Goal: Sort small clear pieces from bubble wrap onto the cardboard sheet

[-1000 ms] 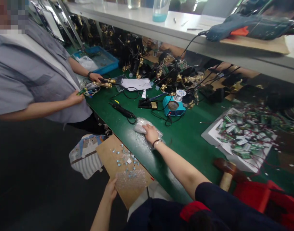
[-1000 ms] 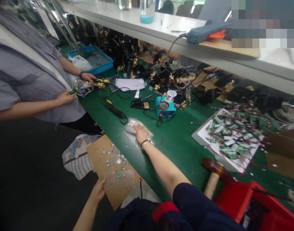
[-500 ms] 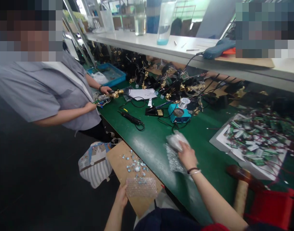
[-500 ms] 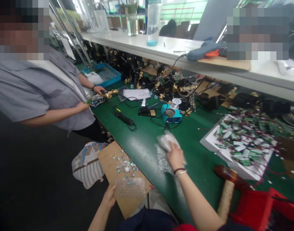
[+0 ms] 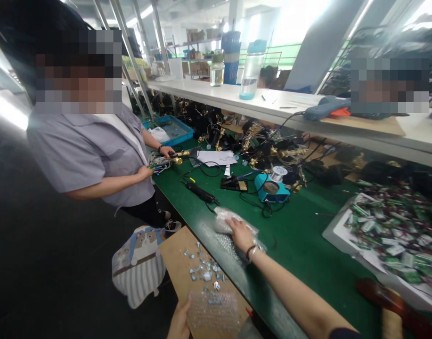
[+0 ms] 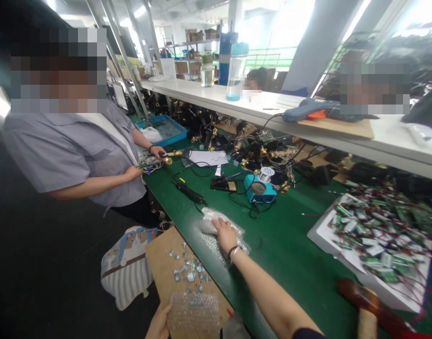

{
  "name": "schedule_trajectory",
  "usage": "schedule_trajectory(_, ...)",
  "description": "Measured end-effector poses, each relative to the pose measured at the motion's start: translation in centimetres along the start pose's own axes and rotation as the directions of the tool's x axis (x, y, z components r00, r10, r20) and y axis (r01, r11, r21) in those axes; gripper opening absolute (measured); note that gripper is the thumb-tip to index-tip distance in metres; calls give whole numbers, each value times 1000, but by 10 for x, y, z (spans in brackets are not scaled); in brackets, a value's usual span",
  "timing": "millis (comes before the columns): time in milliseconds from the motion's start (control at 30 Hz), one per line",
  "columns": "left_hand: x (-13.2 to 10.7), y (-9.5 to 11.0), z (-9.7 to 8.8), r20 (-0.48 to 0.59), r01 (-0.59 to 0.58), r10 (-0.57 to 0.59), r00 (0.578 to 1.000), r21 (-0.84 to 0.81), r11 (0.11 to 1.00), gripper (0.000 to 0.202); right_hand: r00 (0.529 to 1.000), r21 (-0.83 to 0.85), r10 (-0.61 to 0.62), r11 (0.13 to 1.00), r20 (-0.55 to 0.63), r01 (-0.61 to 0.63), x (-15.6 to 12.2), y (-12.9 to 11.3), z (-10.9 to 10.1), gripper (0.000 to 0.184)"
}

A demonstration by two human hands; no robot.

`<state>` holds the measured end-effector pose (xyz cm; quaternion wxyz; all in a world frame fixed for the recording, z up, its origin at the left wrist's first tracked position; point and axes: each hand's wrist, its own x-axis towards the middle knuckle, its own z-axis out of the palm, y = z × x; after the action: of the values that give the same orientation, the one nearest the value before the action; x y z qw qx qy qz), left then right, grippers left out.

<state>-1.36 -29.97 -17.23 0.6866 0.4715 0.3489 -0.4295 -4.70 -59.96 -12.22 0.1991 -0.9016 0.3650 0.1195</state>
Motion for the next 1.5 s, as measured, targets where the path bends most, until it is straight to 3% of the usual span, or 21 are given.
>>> schedule_trajectory(100, 6, 2, -4, -19, 30, -30, 999, -12, 999, 35, 995, -23, 95, 995, -25, -95, 35, 5, -14, 64)
schedule_trajectory(200, 12, 4, -6, -34, 14, -14, 999, 3, 1000, 29, 993, -32, 118, 992, -22, -119, 33, -5, -3, 61)
schedule_trajectory(300, 16, 5, -7, -20, -7, 8, 1000, 38, 999, 29, 996, -34, 83, 996, 13, -82, -8, -24, 26, 59)
schedule_trajectory(433, 16, 11, -6, -27, -29, 32, 999, 105, 994, 31, 995, 30, -55, 998, 86, 53, -72, -38, 57, 57)
schedule_trajectory(500, 14, 14, -5, -16, -39, 41, 999, 127, 991, 31, 996, 122, -73, 990, 42, 67, -91, -33, 58, 60)
schedule_trajectory(567, 14, 17, -6, -2, -39, 39, 999, 141, 989, 29, 995, 254, 7, 967, -98, 18, -99, -17, 50, 63)
schedule_trajectory(667, 16, 17, -9, 13, -48, 46, 999, 157, 986, 24, 925, 507, 232, 860, -301, -50, -107, 20, 30, 65)
schedule_trajectory(833, 16, 10, -22, 6, -79, 79, 997, 169, 982, 19, 761, 791, 579, 593, -293, -147, -146, 71, 7, 74)
schedule_trajectory(933, 12, 4, -36, -5, -106, 109, 994, 173, 979, 18, 723, 835, 631, 533, -281, -141, -184, 81, 6, 76)
schedule_trajectory(1067, -1, -5, -64, -43, -156, 166, 985, 189, 970, 18, 712, 854, 634, 511, -300, -95, -235, 85, 12, 79)
schedule_trajectory(1200, -17, -14, -97, -34, -171, 183, 982, 226, 959, 15, 719, 855, 625, 512, -305, -83, -285, 90, 33, 80)
schedule_trajectory(1333, -30, -21, -126, -35, -160, 176, 984, 272, 949, 14, 720, 878, 670, 440, -182, -188, -338, 89, 76, 83)
schedule_trajectory(1500, -46, -23, -152, -10, -137, 149, 989, 343, 929, 14, 617, 903, 783, 319, -81, -287, -412, 82, 139, 86)
